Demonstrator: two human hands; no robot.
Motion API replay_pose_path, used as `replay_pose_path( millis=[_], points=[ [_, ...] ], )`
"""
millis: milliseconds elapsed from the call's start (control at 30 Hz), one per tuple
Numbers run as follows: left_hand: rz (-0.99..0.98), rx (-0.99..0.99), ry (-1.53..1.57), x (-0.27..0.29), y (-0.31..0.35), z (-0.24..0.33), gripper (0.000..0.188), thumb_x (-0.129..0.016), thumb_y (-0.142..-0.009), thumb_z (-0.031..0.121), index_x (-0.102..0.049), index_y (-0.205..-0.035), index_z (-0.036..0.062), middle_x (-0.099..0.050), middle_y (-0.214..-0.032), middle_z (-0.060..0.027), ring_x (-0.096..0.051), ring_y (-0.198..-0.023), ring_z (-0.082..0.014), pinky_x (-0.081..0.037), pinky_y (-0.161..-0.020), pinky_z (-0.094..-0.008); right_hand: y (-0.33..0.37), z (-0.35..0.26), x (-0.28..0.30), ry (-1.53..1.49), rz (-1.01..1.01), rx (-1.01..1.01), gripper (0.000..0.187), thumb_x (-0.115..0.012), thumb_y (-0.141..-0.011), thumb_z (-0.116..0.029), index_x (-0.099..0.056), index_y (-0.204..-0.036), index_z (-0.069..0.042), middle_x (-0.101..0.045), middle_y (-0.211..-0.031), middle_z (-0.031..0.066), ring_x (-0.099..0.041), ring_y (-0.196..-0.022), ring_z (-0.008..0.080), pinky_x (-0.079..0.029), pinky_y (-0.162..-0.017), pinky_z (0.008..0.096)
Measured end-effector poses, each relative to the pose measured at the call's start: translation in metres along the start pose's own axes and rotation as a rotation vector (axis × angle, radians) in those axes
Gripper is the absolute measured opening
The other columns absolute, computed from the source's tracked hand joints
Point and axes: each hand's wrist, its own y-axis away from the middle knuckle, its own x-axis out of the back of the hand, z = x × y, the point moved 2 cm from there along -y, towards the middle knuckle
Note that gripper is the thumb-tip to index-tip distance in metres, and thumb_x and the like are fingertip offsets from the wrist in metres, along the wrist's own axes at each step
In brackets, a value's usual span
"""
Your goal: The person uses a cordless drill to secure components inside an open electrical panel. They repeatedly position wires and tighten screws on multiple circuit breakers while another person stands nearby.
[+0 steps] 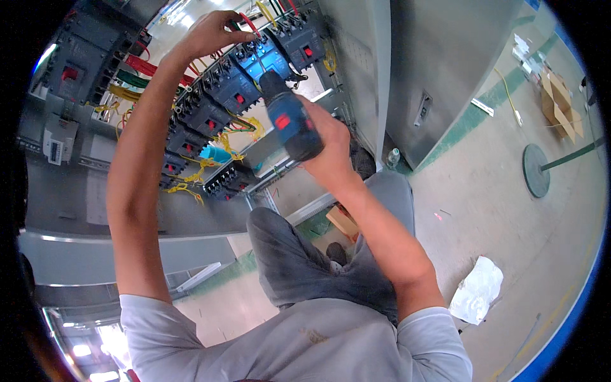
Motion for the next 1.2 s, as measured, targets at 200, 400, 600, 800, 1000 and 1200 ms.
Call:
replay_pose_path(
  millis=[200, 400, 600, 800, 1000, 1200],
  points=[
    [-0.051, 0.02, 0.116, 0.003, -0.002, -0.007, 0.079, -0.084, -0.08, 0.06, -0.072, -0.128, -0.0023, -0.076, -0.116, -0.0219, -0.074, -0.108, -0.0326, -0.056, -0.097, -0.0404, 0.003, 0.007, -0.003, -0.003, 0.03, -0.022, 0.065, -0.081, -0.078, -0.005, -0.062, -0.141, -0.003, -0.073, -0.119, 0.0211, -0.073, -0.108, 0.0351, -0.055, -0.095, 0.0381],
    [-0.053, 0.102, 0.005, 0.018, 0.004, 0.013, 0.111, -0.084, -0.065, 0.077, -0.066, -0.132, -0.0098, -0.074, -0.12, -0.0267, -0.072, -0.112, -0.0391, -0.055, -0.099, -0.0438, -0.004, 0.013, -0.004, 0.017, 0.054, 0.037, 0.074, -0.08, -0.079, -0.006, -0.058, -0.149, -0.009, -0.073, -0.119, 0.0221, -0.073, -0.107, 0.0387, -0.056, -0.092, 0.0406],
    [-0.177, 0.149, 0.027, 0.013, -0.005, 0.01, 0.091, -0.084, -0.069, 0.074, -0.075, -0.097, -0.0116, -0.076, -0.095, -0.0256, -0.075, -0.091, -0.0346, -0.057, -0.083, -0.0439, 0.001, 0.009, -0.003, -0.087, 0.05, 0.042, 0.072, -0.08, -0.078, -0.004, -0.059, -0.147, -0.005, -0.072, -0.122, 0.0241, -0.073, -0.108, 0.0399, -0.057, -0.091, 0.0402],
    [-0.197, 0.055, 0.124, 0.011, -0.008, 0.018, 0.085, -0.082, -0.074, 0.073, -0.074, -0.09, -0.0108, -0.075, -0.086, -0.0238, -0.074, -0.084, -0.0323, -0.056, -0.078, -0.0449, 0.001, 0.009, 0.005, -0.123, -0.005, -0.016, 0.071, -0.08, -0.076, -0.003, -0.059, -0.145, -0.004, -0.073, -0.122, 0.0237, -0.073, -0.11, 0.0402, -0.057, -0.093, 0.04],
    [-0.164, 0.109, 0.104, 0.022, 0.003, 0.001, 0.1, -0.077, -0.077, 0.077, -0.066, -0.129, -0.0073, -0.067, -0.13, -0.0295, -0.067, -0.117, -0.0387, -0.053, -0.099, -0.0457, -0.006, 0.008, 0.003, -0.019, 0.018, 0.07, 0.072, -0.079, -0.077, -0.002, -0.059, -0.146, -0.007, -0.072, -0.123, 0.0211, -0.072, -0.109, 0.0394, -0.057, -0.092, 0.0382],
    [-0.108, 0.144, 0.35, 0.031, 0.018, -0.03, 0.087, -0.075, -0.091, 0.057, -0.053, -0.149, -0.0038, -0.059, -0.146, -0.0275, -0.063, -0.129, -0.0383, -0.05, -0.109, -0.0429, 0.012, -0.02, 0.022, 0.037, -0.02, 0.168, 0.067, -0.077, -0.08, 0.001, -0.059, -0.144, -0.001, -0.071, -0.117, 0.0214, -0.073, -0.104, 0.0346, -0.056, -0.092, 0.0381]
  ],
)
